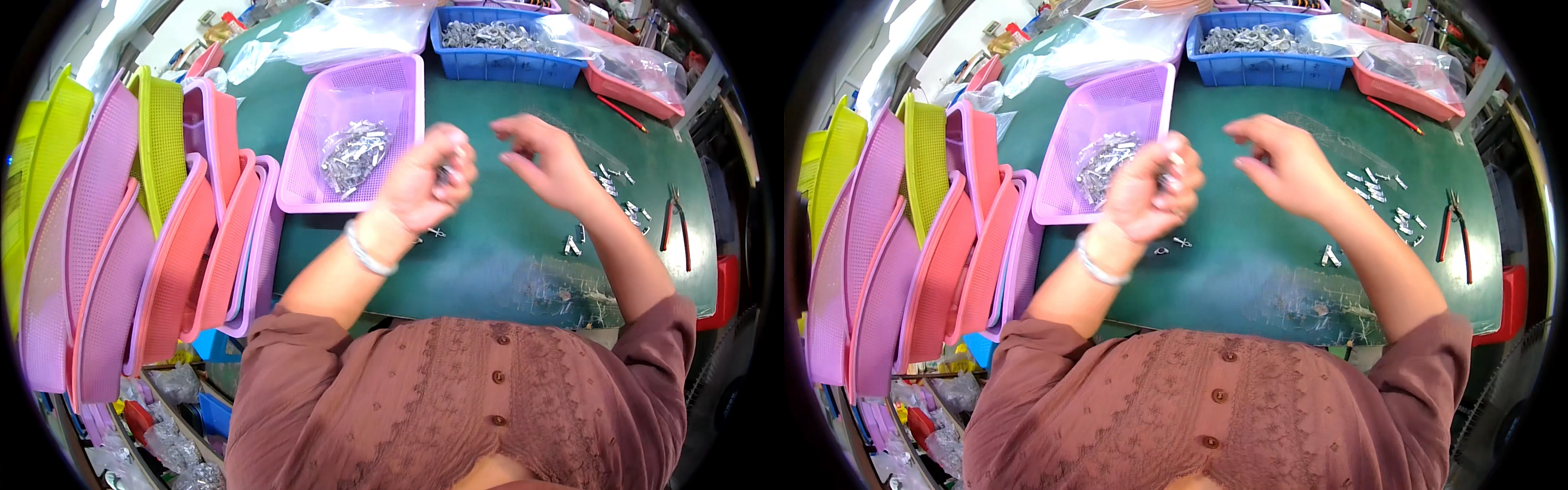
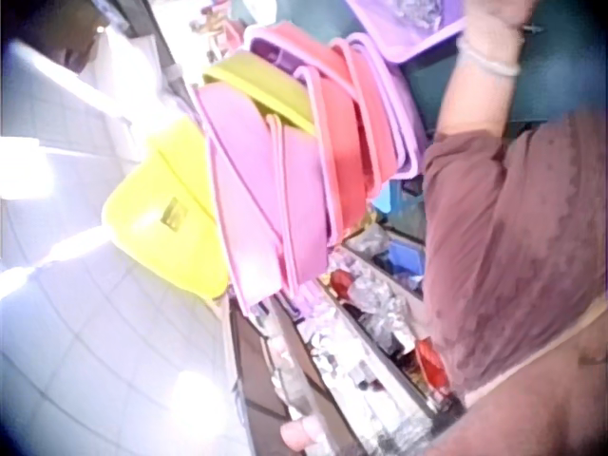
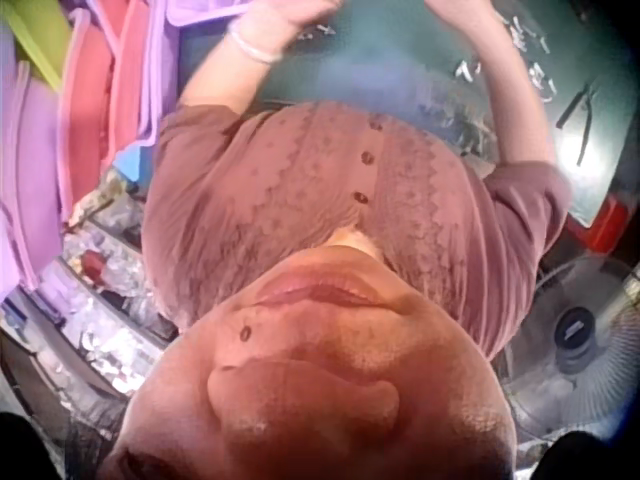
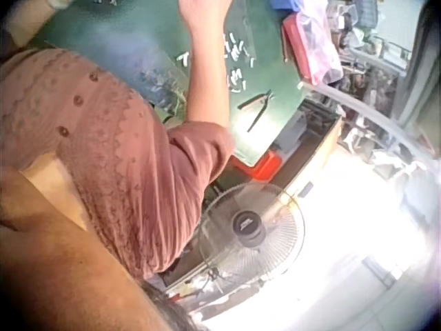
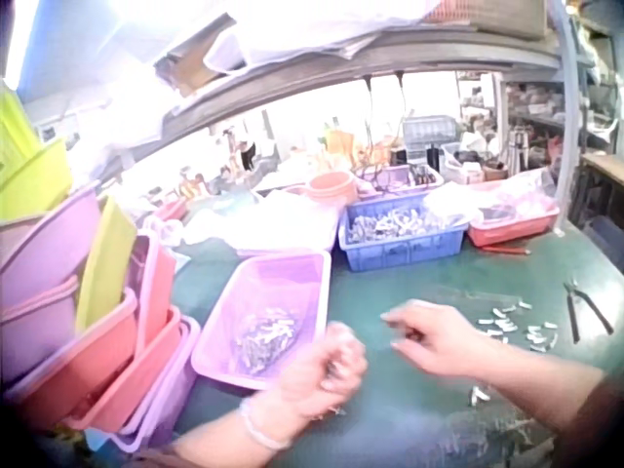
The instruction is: The person assembles small metal hardware pieces by hand at a green workbench, repeatedly picking up parts and joining them. They then walk to a storage shelf, retrieve a bag of similar parts, and return to the workbench.
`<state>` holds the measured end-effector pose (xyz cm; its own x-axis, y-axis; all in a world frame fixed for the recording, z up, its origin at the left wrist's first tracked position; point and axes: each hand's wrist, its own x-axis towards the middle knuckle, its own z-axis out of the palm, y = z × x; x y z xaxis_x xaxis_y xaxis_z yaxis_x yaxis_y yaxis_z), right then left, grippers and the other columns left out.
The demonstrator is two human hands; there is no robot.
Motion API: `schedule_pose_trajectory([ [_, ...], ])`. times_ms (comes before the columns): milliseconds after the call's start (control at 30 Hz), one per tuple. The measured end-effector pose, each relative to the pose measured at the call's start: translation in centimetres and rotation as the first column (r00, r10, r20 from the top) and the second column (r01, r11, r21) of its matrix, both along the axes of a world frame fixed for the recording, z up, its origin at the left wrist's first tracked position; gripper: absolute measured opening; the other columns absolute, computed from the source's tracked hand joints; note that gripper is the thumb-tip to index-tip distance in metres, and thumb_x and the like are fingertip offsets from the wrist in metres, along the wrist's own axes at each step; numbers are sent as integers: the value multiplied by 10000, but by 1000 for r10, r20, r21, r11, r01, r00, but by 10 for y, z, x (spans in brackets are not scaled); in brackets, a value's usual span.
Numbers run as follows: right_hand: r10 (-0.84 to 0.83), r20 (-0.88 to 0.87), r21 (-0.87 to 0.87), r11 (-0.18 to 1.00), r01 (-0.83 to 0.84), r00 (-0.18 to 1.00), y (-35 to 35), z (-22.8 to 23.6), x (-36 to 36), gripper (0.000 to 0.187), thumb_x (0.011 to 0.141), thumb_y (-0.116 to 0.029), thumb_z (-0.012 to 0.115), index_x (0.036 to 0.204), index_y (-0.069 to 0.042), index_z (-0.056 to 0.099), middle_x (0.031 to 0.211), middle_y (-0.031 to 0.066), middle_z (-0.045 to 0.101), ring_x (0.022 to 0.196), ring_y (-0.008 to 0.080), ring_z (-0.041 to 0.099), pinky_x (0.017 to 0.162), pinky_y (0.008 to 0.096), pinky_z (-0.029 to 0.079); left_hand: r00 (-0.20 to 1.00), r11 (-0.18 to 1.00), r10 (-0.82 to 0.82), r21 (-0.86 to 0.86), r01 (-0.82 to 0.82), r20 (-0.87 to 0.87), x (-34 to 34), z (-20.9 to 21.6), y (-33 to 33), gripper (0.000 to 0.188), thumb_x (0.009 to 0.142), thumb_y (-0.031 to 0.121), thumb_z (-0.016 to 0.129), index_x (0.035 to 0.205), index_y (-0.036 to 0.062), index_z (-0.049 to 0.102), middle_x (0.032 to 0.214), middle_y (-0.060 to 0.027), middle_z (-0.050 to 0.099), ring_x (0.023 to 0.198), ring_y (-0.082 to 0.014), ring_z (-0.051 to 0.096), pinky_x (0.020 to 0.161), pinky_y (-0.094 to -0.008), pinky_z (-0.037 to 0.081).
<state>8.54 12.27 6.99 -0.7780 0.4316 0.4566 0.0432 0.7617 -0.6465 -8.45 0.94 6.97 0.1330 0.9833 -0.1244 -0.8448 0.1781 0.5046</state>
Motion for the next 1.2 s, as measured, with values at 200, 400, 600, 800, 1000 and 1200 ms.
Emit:
schedule_pose_trajectory([
  [200,83,-55,74,994,-79,995,19,3,-118,207,672,-90,617,863,-15,585,939,144,561,787,313,571,726,368,471,847,955,296,117,-273,-442,-102,67,33,136,829,127,552,916,31,510,657,7,424,543,-62,395,358,-147,269],
  [400,82,258,120,986,-116,963,19,-4,-182,278,654,-82,602,927,-28,616,891,189,617,858,324,589,759,370,466,498,927,281,97,-363,-820,-148,67,88,142,796,156,614,839,42,541,664,4,473,541,-59,406,375,-159,266],
  [600,171,232,162,964,-212,958,2,-19,-174,263,651,8,523,897,-22,611,844,193,609,836,338,587,733,395,466,4,967,-253,-253,17,-967,-164,33,102,130,798,201,625,747,89,582,574,40,470,490,-43,407,403,-173,287],
  [800,198,162,226,946,-232,967,-2,-10,-158,239,670,-17,549,905,1,585,892,183,582,856,345,558,772,400,449,-583,833,-405,-547,83,-704,-169,46,88,167,727,205,615,824,73,646,689,-17,579,580,-122,509,517,-287,438],
  [1000,102,43,308,945,-110,994,18,13,-86,235,742,-43,545,973,-13,575,917,159,589,838,316,574,746,373,463,-854,731,-306,-678,72,-421,-133,56,78,261,754,301,577,864,77,652,704,-28,582,596,-136,498,508,-295,425],
  [1200,-187,91,235,959,161,978,50,13,57,211,808,-51,516,1009,-4,559,908,108,611,840,192,590,752,297,463,-597,907,-322,-420,28,-735,-143,53,51,275,777,295,565,760,30,633,657,-37,595,582,-136,518,520,-278,405],
])
